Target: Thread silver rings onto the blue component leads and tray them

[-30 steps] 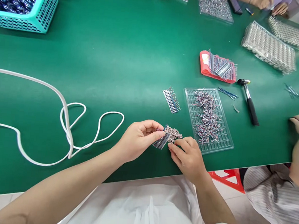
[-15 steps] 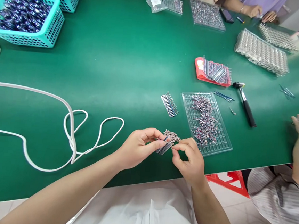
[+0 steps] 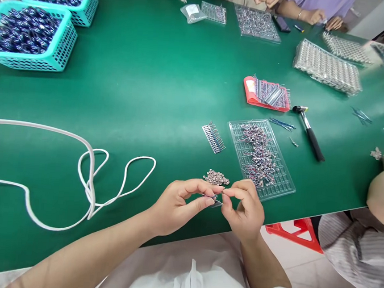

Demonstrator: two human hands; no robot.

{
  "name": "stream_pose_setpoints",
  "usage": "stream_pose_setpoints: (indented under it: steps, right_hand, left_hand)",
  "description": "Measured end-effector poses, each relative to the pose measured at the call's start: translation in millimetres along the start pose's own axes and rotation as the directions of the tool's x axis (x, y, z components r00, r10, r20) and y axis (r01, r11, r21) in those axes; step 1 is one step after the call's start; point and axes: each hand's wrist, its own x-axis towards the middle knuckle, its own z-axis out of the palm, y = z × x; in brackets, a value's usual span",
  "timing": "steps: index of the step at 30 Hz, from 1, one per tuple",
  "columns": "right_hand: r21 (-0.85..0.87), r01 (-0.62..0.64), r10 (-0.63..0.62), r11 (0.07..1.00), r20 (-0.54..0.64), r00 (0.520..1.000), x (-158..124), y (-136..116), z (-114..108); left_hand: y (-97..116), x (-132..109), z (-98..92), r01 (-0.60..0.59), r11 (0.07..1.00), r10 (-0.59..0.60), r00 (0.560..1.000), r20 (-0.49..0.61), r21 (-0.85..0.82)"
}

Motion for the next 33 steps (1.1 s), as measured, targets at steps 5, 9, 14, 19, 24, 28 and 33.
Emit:
stream_pose_setpoints:
  steps: [5,9,14,19,24,28,33]
  right_hand:
    - [-0.051,0.048,-0.051,0.998,-0.057,0.997,2.2,-3.6,1.5]
    - [-0.060,0.045,-0.049,0.997,-0.076,0.996,1.5,-3.7,2.5]
    - [-0.053,0.039,-0.043,0.998,-0.082,0.996,-1.0,-1.2,4.6]
    - [-0.129,0.078,-0.089,0.989,-0.083,0.993,-0.9,-2.0,3.9]
    - [-0.114,0.076,-0.085,0.991,-0.075,0.994,-0.9,-1.9,3.5]
    - [-0.108,0.073,-0.081,0.991,-0.077,0.994,-1.6,-0.7,4.8]
    - [0.096,-0.056,0.060,0.994,-0.036,0.998,-4.7,0.8,5.0]
  left_hand:
    - [1.1,0.9,1.5,0.067,0.986,-0.069,0.998,-0.011,-0.151]
    - [3.7,3.0,2.6,0.125,0.950,-0.132,0.991,-0.004,-0.287]
    - [5.4,3.8,4.0,0.135,0.930,-0.145,0.989,-0.002,-0.342]
    - [5.4,3.3,3.9,0.146,0.934,-0.156,0.988,-0.006,-0.326]
    - [4.4,3.0,3.4,0.145,0.952,-0.159,0.987,-0.031,-0.270]
    - [7.1,3.9,4.3,0.170,0.948,-0.190,0.980,-0.049,-0.270]
    - [9.7,6.6,5.1,0.215,0.921,-0.251,0.965,-0.075,-0.324]
